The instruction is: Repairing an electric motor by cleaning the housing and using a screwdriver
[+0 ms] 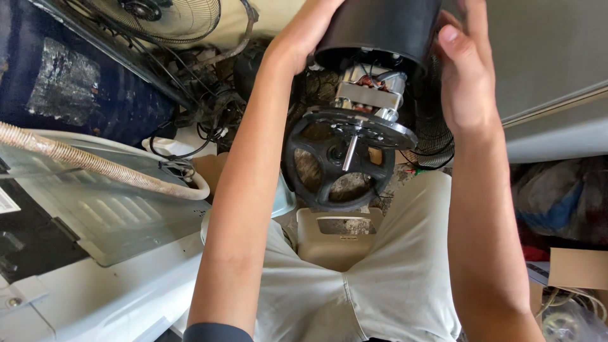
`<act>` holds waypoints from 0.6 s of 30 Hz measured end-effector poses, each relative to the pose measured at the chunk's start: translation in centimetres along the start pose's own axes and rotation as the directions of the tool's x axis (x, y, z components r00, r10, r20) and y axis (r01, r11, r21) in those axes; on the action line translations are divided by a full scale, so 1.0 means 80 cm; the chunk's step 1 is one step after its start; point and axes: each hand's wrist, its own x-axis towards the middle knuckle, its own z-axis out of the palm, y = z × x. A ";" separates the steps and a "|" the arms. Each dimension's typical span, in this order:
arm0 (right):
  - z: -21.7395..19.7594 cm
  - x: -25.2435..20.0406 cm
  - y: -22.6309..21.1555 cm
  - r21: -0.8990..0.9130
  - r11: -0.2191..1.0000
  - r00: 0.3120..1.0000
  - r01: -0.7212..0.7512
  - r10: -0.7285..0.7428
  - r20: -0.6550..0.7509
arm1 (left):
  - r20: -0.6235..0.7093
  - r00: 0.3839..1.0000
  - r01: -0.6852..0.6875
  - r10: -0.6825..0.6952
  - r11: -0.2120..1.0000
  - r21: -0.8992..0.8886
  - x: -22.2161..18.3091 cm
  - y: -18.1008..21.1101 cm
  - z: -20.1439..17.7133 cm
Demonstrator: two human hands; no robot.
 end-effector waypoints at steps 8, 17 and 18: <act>0.000 -0.020 0.035 0.145 0.973 0.982 -0.180 0.186 -0.029 | 0.101 0.989 0.090 -0.108 0.982 0.166 0.013 -0.011 -0.002; 0.020 -0.098 0.097 0.096 0.952 0.943 -0.290 0.302 -0.138 | 0.079 0.943 0.325 -0.323 0.946 -0.011 -0.027 0.044 0.023; 0.021 -0.113 0.112 0.126 0.952 0.944 -0.280 0.297 -0.144 | 0.028 0.886 0.464 -0.464 0.884 -0.047 -0.035 0.061 0.033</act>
